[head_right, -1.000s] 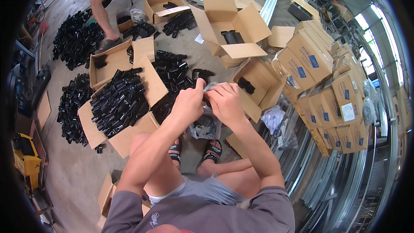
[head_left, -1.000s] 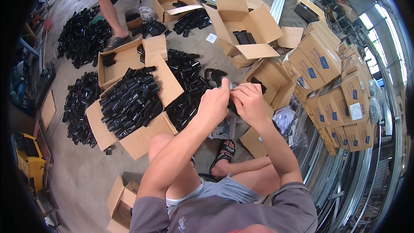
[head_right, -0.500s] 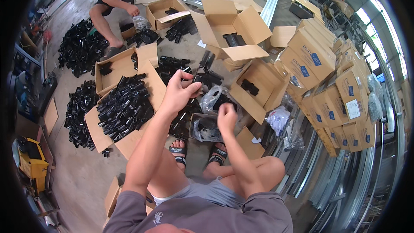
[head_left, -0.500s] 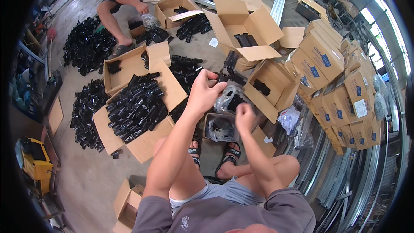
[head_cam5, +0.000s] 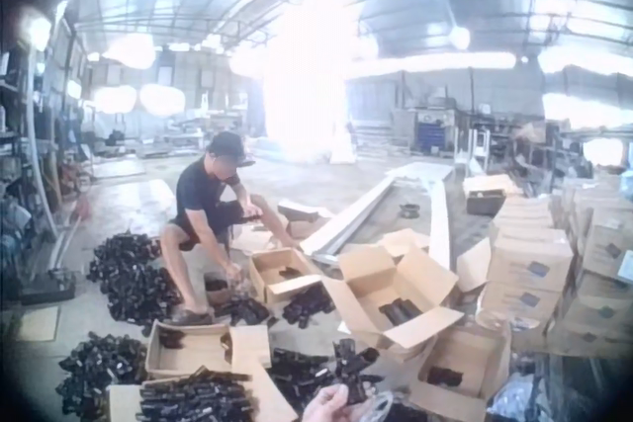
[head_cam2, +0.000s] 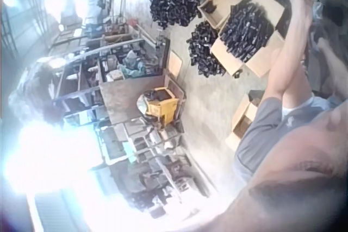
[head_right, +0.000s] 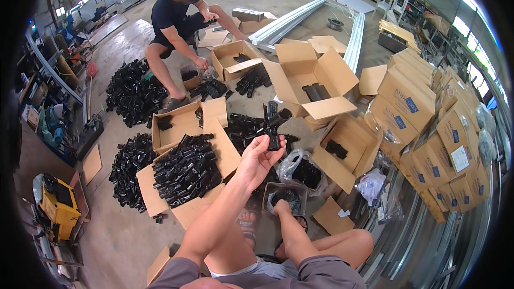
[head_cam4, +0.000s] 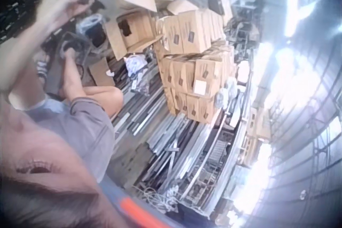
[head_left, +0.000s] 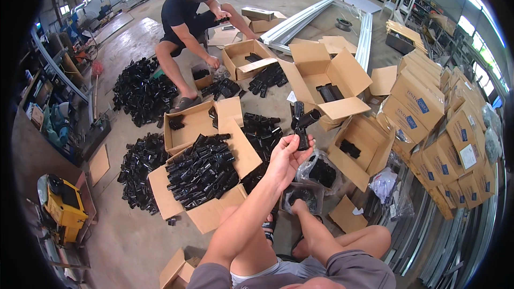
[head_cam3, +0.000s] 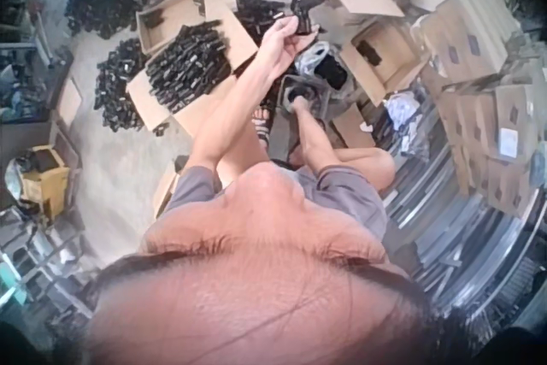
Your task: The person assembles black plastic corner connectors by joining multiple plastic pieces together by hand.
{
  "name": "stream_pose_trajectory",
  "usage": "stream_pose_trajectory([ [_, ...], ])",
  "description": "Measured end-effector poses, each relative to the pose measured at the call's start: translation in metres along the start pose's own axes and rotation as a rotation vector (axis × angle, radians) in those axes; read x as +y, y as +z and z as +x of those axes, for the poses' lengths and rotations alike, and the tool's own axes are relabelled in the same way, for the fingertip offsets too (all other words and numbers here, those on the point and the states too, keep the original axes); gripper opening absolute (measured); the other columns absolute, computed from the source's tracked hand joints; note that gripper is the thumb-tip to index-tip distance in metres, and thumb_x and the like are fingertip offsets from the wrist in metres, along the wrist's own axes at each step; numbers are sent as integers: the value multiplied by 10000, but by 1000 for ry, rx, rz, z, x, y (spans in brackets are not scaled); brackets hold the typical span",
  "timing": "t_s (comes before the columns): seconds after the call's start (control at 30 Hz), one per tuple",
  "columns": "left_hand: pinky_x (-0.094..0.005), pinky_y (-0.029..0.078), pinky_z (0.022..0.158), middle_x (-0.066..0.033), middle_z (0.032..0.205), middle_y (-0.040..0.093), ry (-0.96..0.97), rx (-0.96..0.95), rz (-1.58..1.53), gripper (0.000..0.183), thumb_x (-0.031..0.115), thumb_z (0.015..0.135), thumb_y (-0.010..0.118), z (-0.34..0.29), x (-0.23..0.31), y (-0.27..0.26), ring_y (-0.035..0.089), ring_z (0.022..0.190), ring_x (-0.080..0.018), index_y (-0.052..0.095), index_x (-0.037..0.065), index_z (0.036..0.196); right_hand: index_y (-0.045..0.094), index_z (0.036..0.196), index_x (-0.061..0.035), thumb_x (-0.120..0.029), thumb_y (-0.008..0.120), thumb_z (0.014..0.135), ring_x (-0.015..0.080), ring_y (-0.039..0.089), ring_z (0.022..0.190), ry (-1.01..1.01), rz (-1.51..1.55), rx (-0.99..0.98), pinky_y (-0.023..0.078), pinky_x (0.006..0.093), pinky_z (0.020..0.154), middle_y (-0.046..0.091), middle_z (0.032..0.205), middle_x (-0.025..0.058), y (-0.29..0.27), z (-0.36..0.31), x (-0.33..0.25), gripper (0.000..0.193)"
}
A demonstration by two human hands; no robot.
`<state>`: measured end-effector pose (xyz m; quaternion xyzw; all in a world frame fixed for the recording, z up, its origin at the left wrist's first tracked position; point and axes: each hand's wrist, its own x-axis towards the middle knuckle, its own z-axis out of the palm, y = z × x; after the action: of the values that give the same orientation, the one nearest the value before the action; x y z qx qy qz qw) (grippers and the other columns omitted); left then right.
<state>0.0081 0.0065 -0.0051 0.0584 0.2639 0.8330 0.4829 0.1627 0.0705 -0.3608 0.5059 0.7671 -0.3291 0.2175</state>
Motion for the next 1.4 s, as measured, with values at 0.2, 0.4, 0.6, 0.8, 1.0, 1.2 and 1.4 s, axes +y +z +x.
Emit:
stream_pose_trajectory([
  [0.2, -348, 561, 935, -165, 1153, 642, 11, -53, -79, 129, 175, 1002, 539, 2, -3, 13, 651, 1050, -250, 511, 68, 1066, 694, 1131, -19, -109, 647, 790, 369, 589, 1196, 13, -102, -133, 492, 427, 977, 626, 1250, 219, -6, 19, 17, 356],
  [0.4, -375, 550, 964, -179, 1181, 635, 23, -71, -83, 83, 140, 997, 539, -2, -1, 11, 645, 1080, -271, 520, 77, 1048, 687, 1137, -5, -111, 692, 744, 357, 583, 1205, 17, -113, -152, 491, 410, 982, 618, 1259, 226, -15, 10, 11, 406],
  [0.6, -379, 547, 969, -181, 1174, 638, 33, -60, -43, 91, 142, 991, 553, -4, -4, 11, 645, 1082, -272, 520, 78, 1046, 698, 1105, 10, -135, 664, 778, 367, 609, 1162, 71, 7, -30, 499, 421, 967, 639, 1207, 244, -22, -13, 0, 359],
  [0.8, -381, 571, 932, -218, 1155, 631, 52, -55, -38, 209, 132, 975, 591, -1, -3, 12, 661, 1052, -285, 426, 57, 1078, 709, 1086, -1, -138, 645, 801, 370, 621, 1142, 79, 51, 130, 507, 429, 953, 649, 1185, 244, -20, -17, -2, 322],
  [1.0, -375, 576, 922, -217, 1153, 631, 48, -62, -17, 222, 135, 976, 590, 2, -8, 11, 664, 1044, -283, 416, 56, 1088, 725, 1045, -21, -128, 624, 823, 380, 631, 1122, 24, -73, 131, 516, 444, 931, 668, 1148, 235, -17, -5, 0, 266],
  [1.2, -377, 553, 956, -172, 1156, 642, 71, -47, 15, 157, 151, 980, 582, -1, -3, 7, 651, 1067, -259, 500, 61, 1078, 725, 996, -22, -133, 624, 794, 379, 653, 1065, -10, 18, 216, 522, 429, 907, 692, 1074, 221, -26, -28, -9, 251],
  [1.4, -374, 555, 946, -171, 1155, 643, 87, -40, 28, 180, 152, 978, 589, -1, -4, 7, 653, 1065, -259, 479, 63, 1089, 725, 1004, -65, -190, 653, 786, 346, 685, 924, -226, 624, 552, 530, 413, 842, 714, 957, 186, -46, -37, 4, 262],
])
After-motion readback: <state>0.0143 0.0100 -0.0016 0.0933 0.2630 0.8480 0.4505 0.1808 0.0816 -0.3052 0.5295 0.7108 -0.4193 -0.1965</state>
